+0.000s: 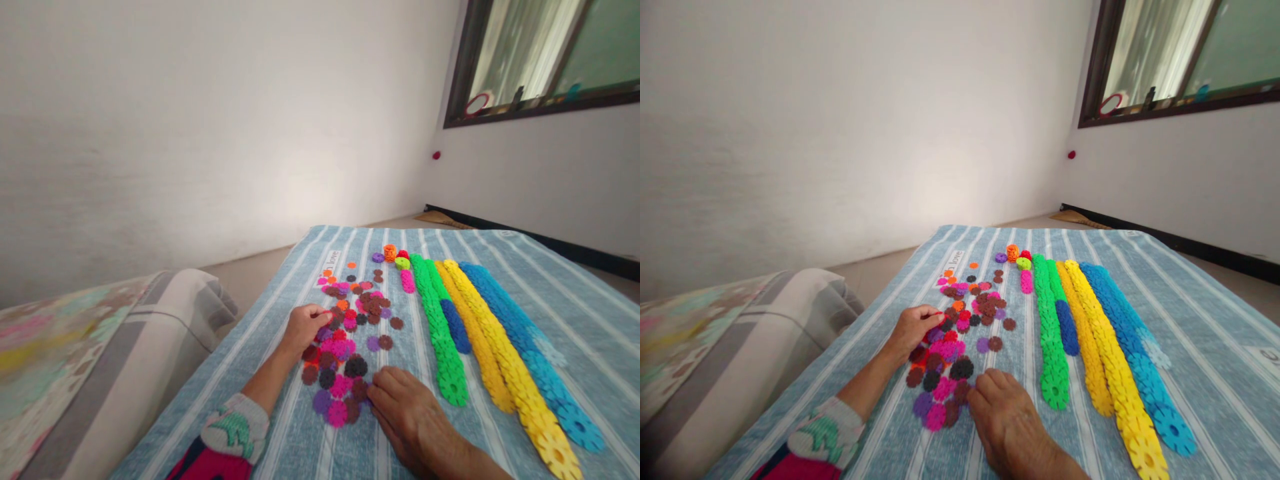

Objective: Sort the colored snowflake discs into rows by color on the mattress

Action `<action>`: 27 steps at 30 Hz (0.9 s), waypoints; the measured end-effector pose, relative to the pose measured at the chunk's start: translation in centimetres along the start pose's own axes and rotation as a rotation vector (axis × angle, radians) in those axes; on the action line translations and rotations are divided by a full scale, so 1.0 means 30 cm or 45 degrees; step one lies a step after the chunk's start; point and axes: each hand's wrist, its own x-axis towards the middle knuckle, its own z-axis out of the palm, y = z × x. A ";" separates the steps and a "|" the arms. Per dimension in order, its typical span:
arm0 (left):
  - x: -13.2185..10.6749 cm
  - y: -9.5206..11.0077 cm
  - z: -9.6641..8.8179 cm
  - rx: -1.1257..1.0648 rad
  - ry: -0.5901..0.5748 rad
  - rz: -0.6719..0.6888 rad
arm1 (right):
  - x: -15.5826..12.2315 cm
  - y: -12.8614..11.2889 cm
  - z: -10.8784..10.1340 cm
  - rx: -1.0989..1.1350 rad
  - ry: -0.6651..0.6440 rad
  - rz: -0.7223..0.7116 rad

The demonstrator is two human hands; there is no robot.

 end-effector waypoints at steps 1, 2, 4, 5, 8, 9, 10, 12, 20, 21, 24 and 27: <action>0.001 -0.001 0.000 -0.007 0.012 0.004 | 0.001 -0.001 -0.001 0.001 -0.003 0.001; 0.002 -0.002 0.000 -0.016 0.021 0.011 | 0.001 -0.002 -0.003 0.000 -0.001 0.001; 0.004 -0.003 -0.001 -0.032 0.038 0.028 | 0.001 -0.002 -0.003 -0.006 0.006 0.005; 0.005 -0.004 -0.001 -0.039 0.044 0.035 | 0.001 -0.002 -0.002 -0.007 0.008 0.008; 0.008 -0.006 -0.002 -0.054 0.052 0.044 | -0.001 0.000 0.002 -0.006 0.004 0.009; 0.008 -0.006 -0.002 -0.057 0.055 0.046 | -0.001 0.001 0.003 -0.003 0.002 0.007; 0.009 -0.006 -0.002 -0.059 0.058 0.048 | -0.001 0.002 0.003 -0.001 0.002 0.005; 0.010 -0.004 -0.002 -0.072 0.078 0.054 | 0.000 0.001 0.002 -0.002 -0.002 0.006; 0.032 -0.027 -0.011 0.054 0.178 0.155 | 0.003 -0.007 -0.012 -0.034 0.003 0.002; 0.037 -0.033 -0.014 0.104 0.179 0.176 | 0.004 -0.007 -0.012 -0.032 0.008 0.003; 0.049 -0.047 -0.023 0.282 0.180 0.226 | 0.004 -0.008 -0.011 -0.032 0.035 -0.008; 0.055 -0.051 -0.031 0.465 0.183 0.245 | 0.004 -0.005 -0.007 -0.043 0.042 -0.015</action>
